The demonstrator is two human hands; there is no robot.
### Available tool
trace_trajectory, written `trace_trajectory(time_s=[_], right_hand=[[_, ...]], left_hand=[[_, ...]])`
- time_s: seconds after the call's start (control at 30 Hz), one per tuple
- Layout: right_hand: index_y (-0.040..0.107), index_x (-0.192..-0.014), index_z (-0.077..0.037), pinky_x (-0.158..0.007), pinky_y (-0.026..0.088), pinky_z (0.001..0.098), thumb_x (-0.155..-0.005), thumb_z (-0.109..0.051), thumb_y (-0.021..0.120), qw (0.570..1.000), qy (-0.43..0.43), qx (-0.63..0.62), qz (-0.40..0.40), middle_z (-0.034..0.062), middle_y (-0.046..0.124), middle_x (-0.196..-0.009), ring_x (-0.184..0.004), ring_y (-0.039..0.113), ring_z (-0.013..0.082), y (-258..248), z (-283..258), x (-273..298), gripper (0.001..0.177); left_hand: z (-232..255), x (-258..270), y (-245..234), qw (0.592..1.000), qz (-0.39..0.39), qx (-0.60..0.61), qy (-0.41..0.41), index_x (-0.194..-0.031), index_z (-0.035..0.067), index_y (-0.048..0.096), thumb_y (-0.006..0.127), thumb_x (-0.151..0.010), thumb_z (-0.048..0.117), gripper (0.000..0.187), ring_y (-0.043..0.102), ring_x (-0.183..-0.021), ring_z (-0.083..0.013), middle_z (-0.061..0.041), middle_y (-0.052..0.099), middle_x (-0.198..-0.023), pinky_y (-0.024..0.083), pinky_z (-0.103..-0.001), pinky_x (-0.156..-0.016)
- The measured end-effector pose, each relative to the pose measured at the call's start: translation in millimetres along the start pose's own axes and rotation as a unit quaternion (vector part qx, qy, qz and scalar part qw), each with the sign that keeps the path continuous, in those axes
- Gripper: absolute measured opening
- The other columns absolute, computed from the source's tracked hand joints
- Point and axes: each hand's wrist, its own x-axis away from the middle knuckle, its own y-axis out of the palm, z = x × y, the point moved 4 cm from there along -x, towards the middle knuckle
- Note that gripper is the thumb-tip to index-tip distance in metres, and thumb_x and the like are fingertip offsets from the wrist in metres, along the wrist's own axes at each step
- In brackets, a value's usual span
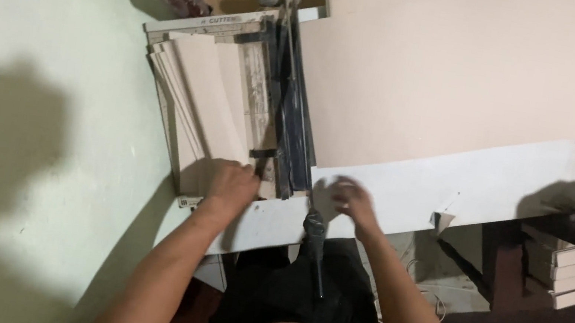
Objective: The person uses a manual paper cutter to trim a large sheet of light-colored cardboard. They repeatedly align the sheet against the guide, pull down the cutting arm to slice off a strip, and remove the cut piece. The process is repeated multiple times throughout the clip.
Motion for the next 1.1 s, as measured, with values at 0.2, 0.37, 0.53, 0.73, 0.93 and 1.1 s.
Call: trace_trajectory(time_s=[0.2, 0.37, 0.53, 0.73, 0.93, 1.1], right_hand=[[0.046, -0.117, -0.029, -0.084, 0.049, 0.0335, -0.100, -0.054, 0.060, 0.907, 0.008, -0.390, 0.159, -0.0070, 0.062, -0.107, -0.094, 0.063, 0.0164, -50, -51, 7, 0.033], [0.046, -0.101, -0.010, -0.062, 0.056, 0.0357, -0.099, -0.031, 0.076, 0.939, -0.054, -0.248, 0.230, 0.0076, 0.055, -0.072, -0.059, 0.062, 0.0221, -76, -50, 21, 0.036], [0.068, -0.092, 0.002, -0.073, 0.060, 0.0405, -0.097, -0.026, 0.076, 0.972, 0.010, -0.155, 0.177, 0.0214, 0.075, -0.087, -0.076, 0.075, 0.0287, -34, -18, 31, 0.029], [0.068, -0.106, 0.012, -0.087, 0.061, 0.0515, -0.100, -0.028, 0.072, 0.976, 0.005, -0.136, 0.173, 0.0264, 0.070, -0.102, -0.097, 0.073, 0.0354, -20, -35, 17, 0.040], [0.071, -0.098, 0.001, -0.073, 0.061, 0.0394, -0.104, -0.036, 0.064, 0.986, 0.015, -0.076, 0.145, 0.0125, 0.067, -0.083, -0.078, 0.072, 0.0242, -19, -53, 10, 0.039], [0.078, -0.088, -0.005, -0.055, 0.058, 0.0331, -0.107, -0.054, 0.047, 0.949, 0.057, 0.301, 0.079, 0.0103, 0.072, -0.060, -0.047, 0.070, 0.0202, 12, -113, 56, 0.061]], left_hand=[[0, -6, -84, 0.966, -0.244, -0.081, -0.038, -0.115, 0.013, 0.066, 0.057, -0.096, 0.009, 0.022, 0.050, -0.133, -0.0370, -0.013, 0.047, -0.143, 0.047, -0.048, -0.095], [4, -28, -88, 0.982, -0.156, 0.086, -0.059, -0.129, 0.002, 0.061, 0.059, -0.095, 0.002, 0.034, 0.058, -0.117, -0.0453, -0.026, 0.041, -0.150, 0.056, -0.051, -0.085], [6, -71, -104, 0.939, -0.189, 0.189, -0.216, -0.152, 0.018, 0.044, 0.055, -0.102, 0.020, 0.052, 0.032, -0.145, -0.0420, -0.018, 0.029, -0.160, 0.034, -0.057, -0.113], [9, -103, -125, 0.942, -0.120, 0.167, -0.265, -0.155, 0.016, 0.040, 0.074, -0.089, 0.045, 0.079, 0.009, -0.154, -0.0476, -0.028, 0.019, -0.165, 0.001, -0.065, -0.122], [2, -118, -78, 0.935, -0.155, 0.161, -0.275, -0.164, 0.019, 0.013, 0.082, -0.078, 0.048, 0.115, -0.003, -0.153, -0.0499, -0.029, 0.000, -0.167, -0.004, -0.077, -0.114], [1, -124, -69, 0.926, -0.182, 0.131, -0.303, -0.165, 0.018, 0.010, 0.089, -0.071, 0.042, 0.124, -0.003, -0.153, -0.0499, -0.027, -0.003, -0.168, -0.005, -0.086, -0.107]])
